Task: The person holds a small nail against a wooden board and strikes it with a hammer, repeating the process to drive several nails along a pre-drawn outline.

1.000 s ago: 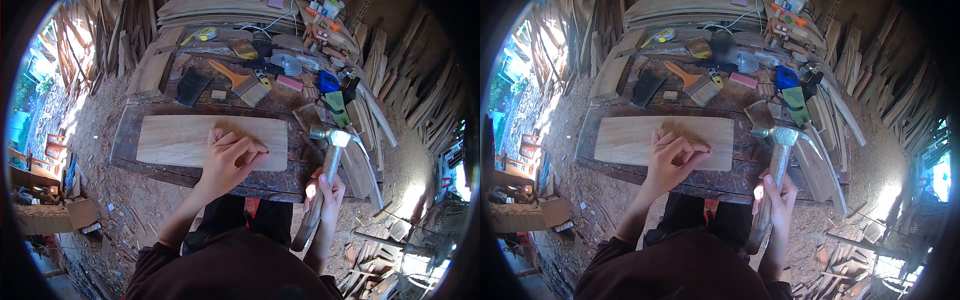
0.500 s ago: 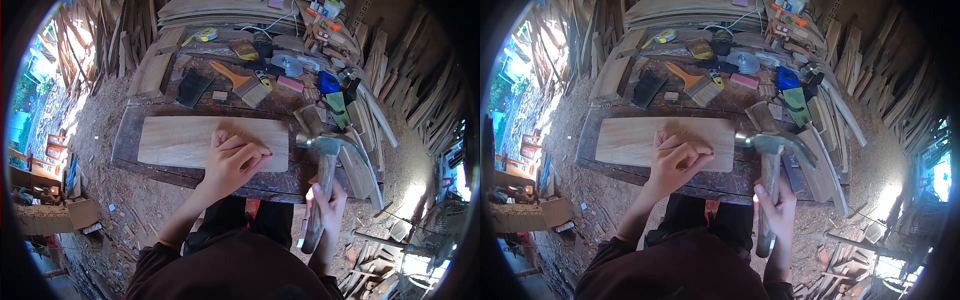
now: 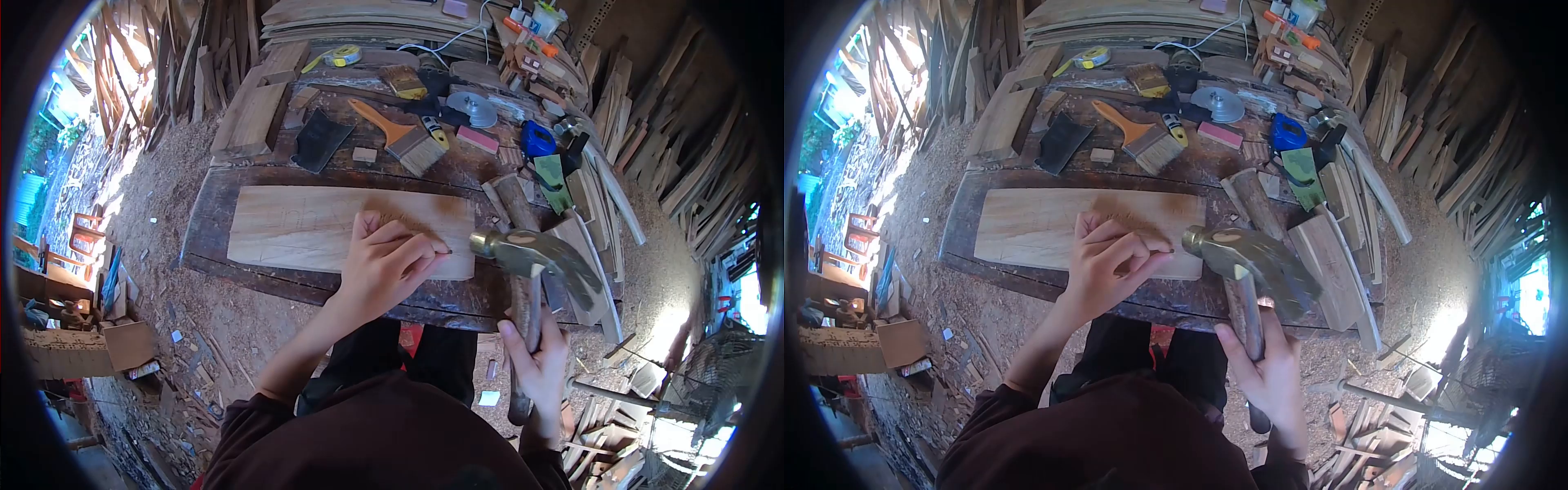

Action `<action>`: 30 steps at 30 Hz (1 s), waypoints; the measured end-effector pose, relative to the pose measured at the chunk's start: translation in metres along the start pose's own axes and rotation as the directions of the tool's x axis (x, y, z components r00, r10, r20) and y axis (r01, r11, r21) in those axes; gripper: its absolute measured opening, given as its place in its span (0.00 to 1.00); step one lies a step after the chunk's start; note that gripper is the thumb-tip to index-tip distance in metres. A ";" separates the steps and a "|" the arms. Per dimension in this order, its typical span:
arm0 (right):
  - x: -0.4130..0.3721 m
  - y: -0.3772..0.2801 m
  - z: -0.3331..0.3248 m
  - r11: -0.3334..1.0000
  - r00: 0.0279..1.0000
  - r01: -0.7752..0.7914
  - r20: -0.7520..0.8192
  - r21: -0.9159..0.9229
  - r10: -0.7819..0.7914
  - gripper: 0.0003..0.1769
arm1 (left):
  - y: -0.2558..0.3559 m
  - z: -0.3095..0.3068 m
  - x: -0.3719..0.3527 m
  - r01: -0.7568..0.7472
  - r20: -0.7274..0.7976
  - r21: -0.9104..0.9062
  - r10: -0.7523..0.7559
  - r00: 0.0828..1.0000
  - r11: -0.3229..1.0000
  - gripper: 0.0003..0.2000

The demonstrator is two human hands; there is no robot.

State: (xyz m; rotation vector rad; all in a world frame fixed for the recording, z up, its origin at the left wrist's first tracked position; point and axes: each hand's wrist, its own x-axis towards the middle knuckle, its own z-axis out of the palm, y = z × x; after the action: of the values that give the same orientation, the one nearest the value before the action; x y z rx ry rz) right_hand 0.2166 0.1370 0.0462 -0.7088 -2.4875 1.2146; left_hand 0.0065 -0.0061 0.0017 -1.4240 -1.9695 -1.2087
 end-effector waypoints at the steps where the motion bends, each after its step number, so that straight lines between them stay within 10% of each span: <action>1: -0.001 0.002 0.002 1.000 1.000 0.000 0.001 -0.002 0.000 0.18 | 0.000 0.000 0.000 0.002 -0.001 -0.001 -0.002 1.000 1.000 0.11; 17: 0.001 -0.001 0.002 0.998 0.992 -0.031 0.119 -0.050 0.037 0.18 | 0.000 0.004 0.001 -0.006 -0.023 0.022 0.006 1.000 1.000 0.16; 30: 0.040 0.040 0.024 0.790 0.995 -0.037 -0.054 0.612 0.088 0.13 | -0.007 0.000 -0.001 0.171 0.024 -0.096 -0.170 0.985 0.981 0.15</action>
State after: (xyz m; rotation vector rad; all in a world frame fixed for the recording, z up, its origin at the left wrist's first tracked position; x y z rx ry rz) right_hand 0.1838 0.1640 0.0017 -0.6364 -1.8273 1.8411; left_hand 0.0004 -0.0068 -0.0017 -1.3358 -2.1046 -1.3905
